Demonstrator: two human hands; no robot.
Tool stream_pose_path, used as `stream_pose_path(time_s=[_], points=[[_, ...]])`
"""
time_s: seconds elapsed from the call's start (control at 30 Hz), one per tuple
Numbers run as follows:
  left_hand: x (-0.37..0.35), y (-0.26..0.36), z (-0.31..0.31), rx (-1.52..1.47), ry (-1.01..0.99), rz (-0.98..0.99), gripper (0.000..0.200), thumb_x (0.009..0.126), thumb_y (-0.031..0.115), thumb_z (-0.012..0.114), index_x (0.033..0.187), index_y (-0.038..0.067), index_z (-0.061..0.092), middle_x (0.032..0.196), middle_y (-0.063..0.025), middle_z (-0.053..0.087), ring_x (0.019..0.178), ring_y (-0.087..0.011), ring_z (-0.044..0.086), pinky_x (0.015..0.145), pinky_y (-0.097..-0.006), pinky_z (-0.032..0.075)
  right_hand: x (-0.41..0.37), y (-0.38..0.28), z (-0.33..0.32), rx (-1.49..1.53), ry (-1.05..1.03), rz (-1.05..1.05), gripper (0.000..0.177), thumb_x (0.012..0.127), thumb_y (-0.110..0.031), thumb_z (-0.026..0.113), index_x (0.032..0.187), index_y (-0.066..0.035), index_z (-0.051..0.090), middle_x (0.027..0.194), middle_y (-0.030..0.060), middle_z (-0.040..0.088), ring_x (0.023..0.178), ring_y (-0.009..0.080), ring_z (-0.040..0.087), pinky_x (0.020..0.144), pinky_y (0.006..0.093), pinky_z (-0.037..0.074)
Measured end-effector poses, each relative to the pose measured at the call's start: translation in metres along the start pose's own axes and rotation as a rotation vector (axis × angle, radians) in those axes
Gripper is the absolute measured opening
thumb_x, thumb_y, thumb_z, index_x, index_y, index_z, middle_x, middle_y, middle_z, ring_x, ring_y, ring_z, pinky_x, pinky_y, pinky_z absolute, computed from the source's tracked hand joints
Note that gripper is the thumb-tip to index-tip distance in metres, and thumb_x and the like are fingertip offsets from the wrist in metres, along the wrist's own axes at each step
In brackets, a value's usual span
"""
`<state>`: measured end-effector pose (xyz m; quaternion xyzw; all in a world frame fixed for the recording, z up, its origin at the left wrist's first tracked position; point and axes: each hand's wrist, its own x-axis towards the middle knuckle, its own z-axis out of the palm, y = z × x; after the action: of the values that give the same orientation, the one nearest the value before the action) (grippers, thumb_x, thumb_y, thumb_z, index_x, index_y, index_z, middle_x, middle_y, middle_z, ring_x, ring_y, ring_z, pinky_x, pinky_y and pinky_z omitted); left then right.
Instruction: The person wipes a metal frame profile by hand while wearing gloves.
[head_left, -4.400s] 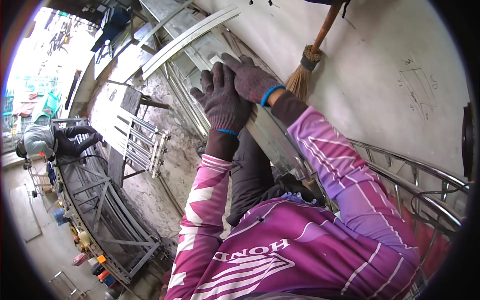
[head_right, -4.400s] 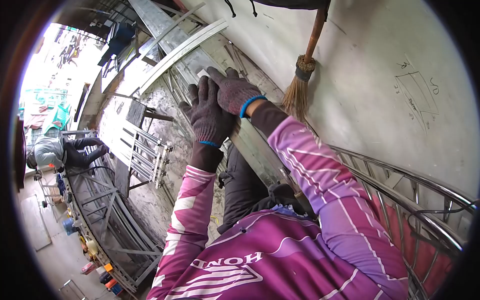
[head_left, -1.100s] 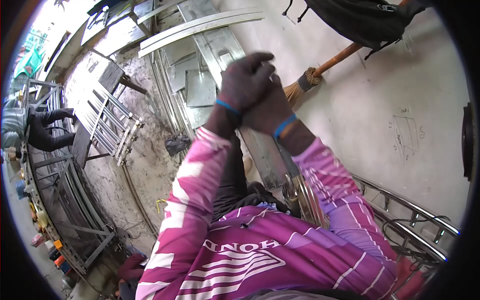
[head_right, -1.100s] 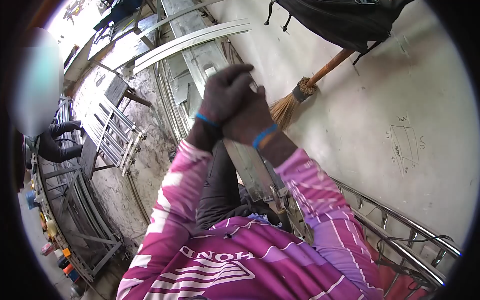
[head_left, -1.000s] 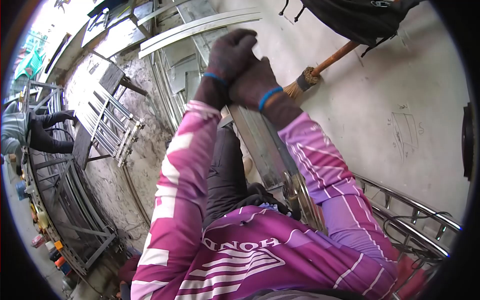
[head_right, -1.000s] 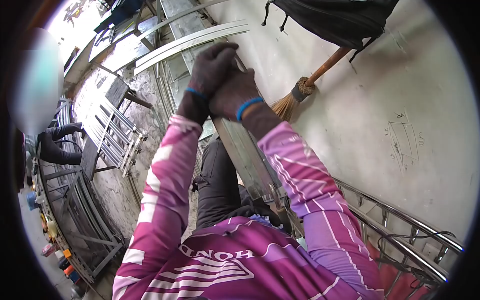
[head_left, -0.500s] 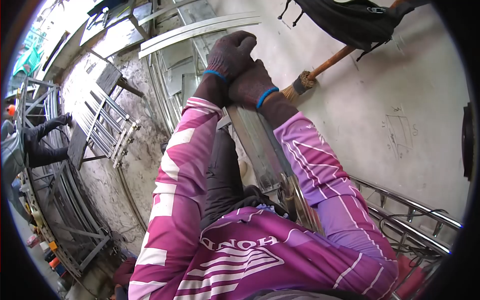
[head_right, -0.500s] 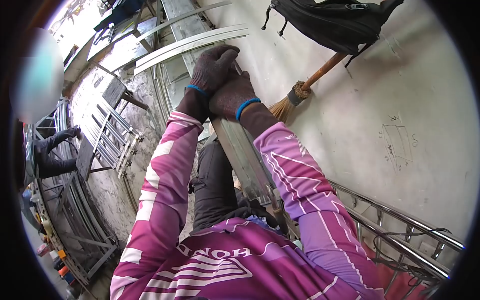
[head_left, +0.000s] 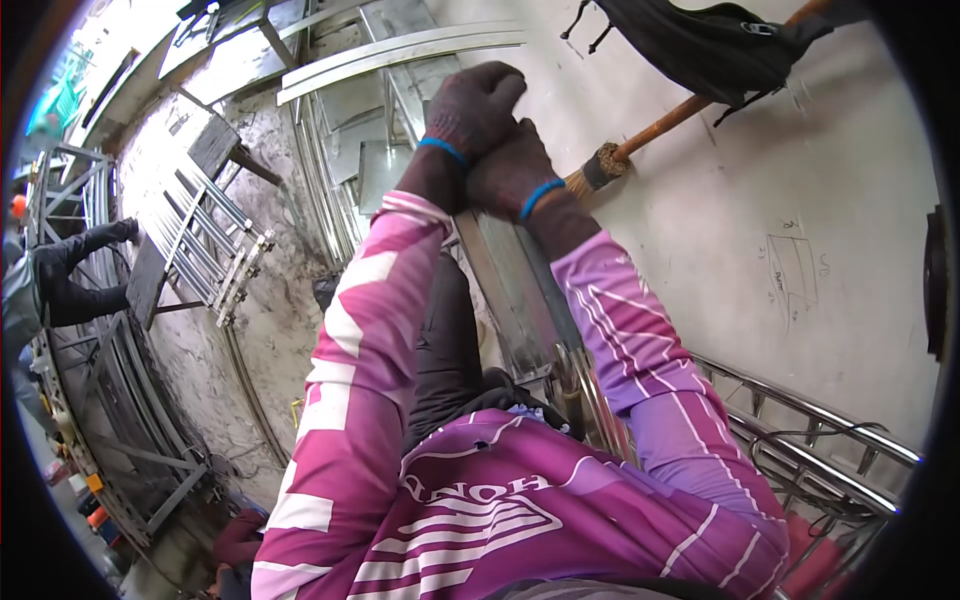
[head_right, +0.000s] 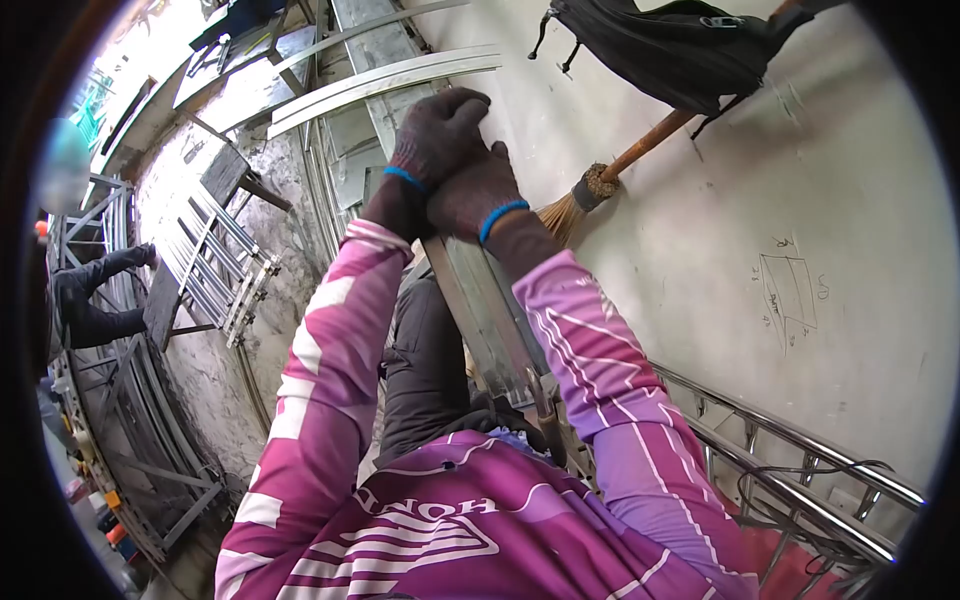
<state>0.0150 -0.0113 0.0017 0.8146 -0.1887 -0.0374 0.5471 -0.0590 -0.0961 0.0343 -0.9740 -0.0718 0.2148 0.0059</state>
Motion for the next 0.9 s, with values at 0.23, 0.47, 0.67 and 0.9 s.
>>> stream_pose_path(time_s=[0.23, 0.47, 0.67, 0.9], points=[[-0.088, 0.020, 0.029, 0.110, 0.092, 0.179, 0.028, 0.095, 0.039, 0.075, 0.114, 0.021, 0.084, 0.103, -0.0144, 0.083, 0.099, -0.0359, 0.080, 0.091, -0.0477, 0.063, -0.062, 0.004, 0.077, 0.619, 0.578, -0.219, 0.068, 0.086, -0.024, 0.076, 0.149, -0.007, 0.057, 0.149, 0.0178, 0.061, 0.143, 0.0352, 0.056, 0.127, 0.0509, 0.037], [0.003, -0.002, -0.007, -0.152, 0.071, -0.028, 0.038, 0.095, 0.041, 0.073, 0.117, 0.013, 0.084, 0.102, -0.0159, 0.084, 0.092, -0.0288, 0.082, 0.087, -0.0406, 0.064, 0.000, 0.000, -0.006, 0.157, 0.091, -0.038, 0.052, 0.086, -0.019, 0.071, 0.137, -0.008, 0.069, 0.124, 0.0131, 0.078, 0.133, 0.0343, 0.064, 0.124, 0.0506, 0.037], [-0.057, 0.013, 0.015, -0.111, 0.070, -0.044, 0.038, 0.095, 0.041, 0.072, 0.115, 0.012, 0.084, 0.102, -0.0184, 0.083, 0.090, -0.0293, 0.083, 0.088, -0.0417, 0.063, -0.029, 0.014, 0.057, 0.198, 0.364, -0.196, 0.059, 0.085, -0.021, 0.072, 0.142, -0.008, 0.064, 0.141, 0.0150, 0.070, 0.137, 0.0325, 0.062, 0.125, 0.0475, 0.039], [-0.004, 0.002, -0.005, -0.267, 0.078, -0.119, 0.038, 0.096, 0.036, 0.071, 0.116, 0.006, 0.083, 0.096, -0.0169, 0.083, 0.089, -0.0246, 0.082, 0.085, -0.0393, 0.063, -0.001, 0.000, -0.013, 0.021, 0.035, -0.062, 0.056, 0.086, -0.026, 0.070, 0.139, -0.011, 0.066, 0.130, 0.0122, 0.075, 0.130, 0.0304, 0.066, 0.114, 0.0493, 0.044]])
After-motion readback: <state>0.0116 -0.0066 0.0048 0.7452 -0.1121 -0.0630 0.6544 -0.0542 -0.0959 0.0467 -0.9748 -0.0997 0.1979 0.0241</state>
